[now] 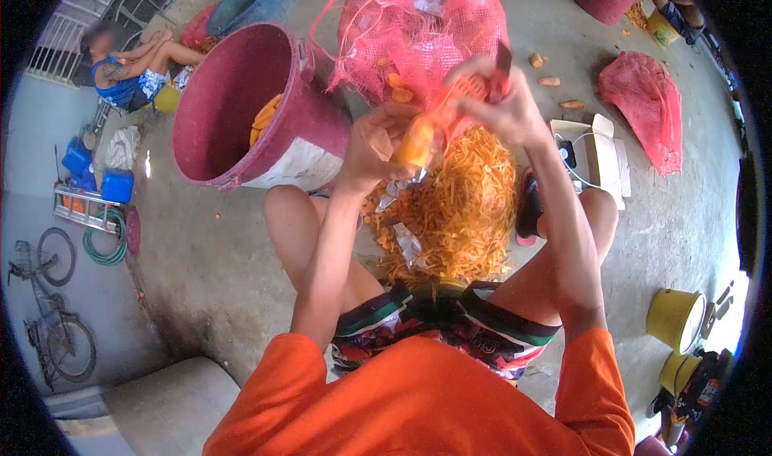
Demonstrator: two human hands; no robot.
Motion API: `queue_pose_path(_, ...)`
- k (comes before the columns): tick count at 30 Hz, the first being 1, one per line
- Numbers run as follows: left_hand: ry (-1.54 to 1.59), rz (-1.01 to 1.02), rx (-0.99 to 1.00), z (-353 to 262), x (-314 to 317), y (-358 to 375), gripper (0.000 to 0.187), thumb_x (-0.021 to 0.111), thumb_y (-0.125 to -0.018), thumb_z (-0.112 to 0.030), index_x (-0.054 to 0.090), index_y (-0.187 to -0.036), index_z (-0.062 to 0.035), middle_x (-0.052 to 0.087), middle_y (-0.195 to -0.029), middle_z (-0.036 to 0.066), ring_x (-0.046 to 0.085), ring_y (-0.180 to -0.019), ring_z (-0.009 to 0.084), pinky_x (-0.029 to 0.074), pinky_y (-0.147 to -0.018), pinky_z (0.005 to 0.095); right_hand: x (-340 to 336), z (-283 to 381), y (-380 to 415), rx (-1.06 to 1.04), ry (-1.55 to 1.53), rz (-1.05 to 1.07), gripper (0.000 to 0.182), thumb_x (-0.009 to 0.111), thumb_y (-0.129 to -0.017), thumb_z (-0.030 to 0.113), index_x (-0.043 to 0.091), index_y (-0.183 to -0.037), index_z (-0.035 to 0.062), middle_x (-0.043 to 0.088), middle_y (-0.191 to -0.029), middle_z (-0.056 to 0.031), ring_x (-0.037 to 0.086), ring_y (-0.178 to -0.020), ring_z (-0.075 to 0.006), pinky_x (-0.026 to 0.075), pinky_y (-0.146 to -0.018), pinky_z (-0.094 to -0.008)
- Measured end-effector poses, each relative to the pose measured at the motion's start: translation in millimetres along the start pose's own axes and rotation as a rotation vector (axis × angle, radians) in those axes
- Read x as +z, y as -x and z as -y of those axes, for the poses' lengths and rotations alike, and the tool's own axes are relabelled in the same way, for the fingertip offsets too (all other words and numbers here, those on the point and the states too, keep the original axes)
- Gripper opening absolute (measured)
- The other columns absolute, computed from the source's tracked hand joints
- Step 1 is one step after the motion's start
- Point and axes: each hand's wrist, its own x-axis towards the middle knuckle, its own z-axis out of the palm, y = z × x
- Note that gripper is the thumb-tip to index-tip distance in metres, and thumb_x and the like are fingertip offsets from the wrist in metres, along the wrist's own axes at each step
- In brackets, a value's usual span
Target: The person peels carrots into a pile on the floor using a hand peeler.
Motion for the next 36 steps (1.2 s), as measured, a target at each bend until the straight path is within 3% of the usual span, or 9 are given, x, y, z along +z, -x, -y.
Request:
queue_pose_path(5, 0.044, 0.014, 0.018, -1, 1, 2, 0.098, 0.100, -0.057, -0.037, 0.052, -0.134, -0.0011, 0.064, -0.124, 0.008, 0.064, -0.111, 0.0198, 0.053, -0.097, 0.0344, -26, -12, -5, 0.173, 0.020, -0.104, 0.022, 0.077, -0.089, 0.005, 0.067, -0.108, 0.0008, 0.071, -0.100, -0.0046, 0.068, -0.094, -0.0123, 0.057, -0.084, -0.0297)
queue_pose_path(11, -0.016, -0.017, 0.000, 13, -6, -4, 0.094, 0.098, -0.062, -0.041, 0.052, -0.134, -0.0035, 0.063, -0.126, 0.008, 0.063, -0.114, 0.0187, 0.052, -0.100, 0.0357, 5, -5, -3, -0.042, 0.032, 0.028, 0.025, 0.082, -0.084, 0.007, 0.070, -0.105, 0.0009, 0.073, -0.103, -0.0062, 0.068, -0.097, -0.0133, 0.056, -0.086, -0.0309)
queue_pose_path(15, 0.138, -0.017, 0.036, 5, 3, 4, 0.098, 0.096, -0.065, -0.042, 0.048, -0.143, -0.0052, 0.062, -0.131, 0.008, 0.061, -0.119, 0.0185, 0.048, -0.105, 0.0356, -18, -28, -9, 0.075, 0.216, -0.184, 0.024, 0.081, -0.085, 0.008, 0.071, -0.106, 0.0021, 0.074, -0.099, -0.0049, 0.070, -0.091, -0.0153, 0.059, -0.083, -0.0304)
queue_pose_path(17, 0.156, -0.104, 0.050, 6, 12, 1, 0.100, 0.095, -0.065, -0.043, 0.048, -0.144, -0.0045, 0.062, -0.132, 0.008, 0.059, -0.122, 0.0190, 0.045, -0.109, 0.0364, -8, -9, -4, 0.096, -0.156, -0.090, 0.023, 0.081, -0.086, 0.007, 0.071, -0.106, 0.0025, 0.074, -0.097, -0.0045, 0.070, -0.089, -0.0154, 0.058, -0.082, -0.0298)
queue_pose_path(19, 0.133, -0.098, 0.041, 15, 8, -3, 0.091, 0.095, -0.069, -0.035, 0.051, -0.141, -0.0012, 0.063, -0.129, 0.008, 0.060, -0.120, 0.0186, 0.052, -0.102, 0.0373, 11, 11, -4, -0.152, 0.205, 0.007, 0.023, 0.082, -0.084, 0.006, 0.072, -0.105, 0.0014, 0.073, -0.096, -0.0046, 0.068, -0.091, -0.0122, 0.055, -0.084, -0.0284)
queue_pose_path(21, 0.174, -0.041, 0.016, 18, 6, -1, 0.088, 0.094, -0.070, -0.034, 0.053, -0.140, -0.0006, 0.063, -0.131, 0.008, 0.060, -0.120, 0.0184, 0.048, -0.106, 0.0359, 11, 5, -3, -0.006, 0.040, -0.001, 0.024, 0.082, -0.083, 0.006, 0.072, -0.104, 0.0010, 0.073, -0.096, -0.0040, 0.066, -0.091, -0.0103, 0.054, -0.085, -0.0282)
queue_pose_path(27, 0.138, -0.059, 0.004, 21, 1, -11, 0.070, 0.089, -0.074, -0.026, 0.059, -0.132, 0.0006, 0.068, -0.117, 0.009, 0.066, -0.106, 0.0171, 0.055, -0.087, 0.0291, 7, -3, -7, -0.029, 0.114, -0.028, 0.022, 0.081, -0.085, 0.006, 0.071, -0.104, 0.0001, 0.072, -0.096, -0.0036, 0.065, -0.088, -0.0096, 0.054, -0.082, -0.0283)
queue_pose_path(33, 0.217, -0.007, 0.005, 14, 3, 2, 0.079, 0.094, -0.068, -0.035, 0.059, -0.131, -0.0006, 0.068, -0.116, 0.007, 0.065, -0.106, 0.0158, 0.053, -0.093, 0.0326, -30, -24, -2, 0.144, 0.079, -0.221, 0.020, 0.079, -0.086, 0.003, 0.071, -0.105, 0.0012, 0.073, -0.098, -0.0056, 0.068, -0.089, -0.0120, 0.055, -0.083, -0.0291)
queue_pose_path(36, 0.140, -0.052, 0.021, 16, 9, -4, 0.085, 0.095, -0.066, -0.038, 0.058, -0.132, -0.0012, 0.066, -0.120, 0.006, 0.064, -0.110, 0.0161, 0.052, -0.095, 0.0329, 3, 5, -1, 0.000, -0.020, -0.019, 0.023, 0.081, -0.083, 0.003, 0.072, -0.105, 0.0020, 0.073, -0.100, -0.0058, 0.068, -0.091, -0.0130, 0.056, -0.085, -0.0308)
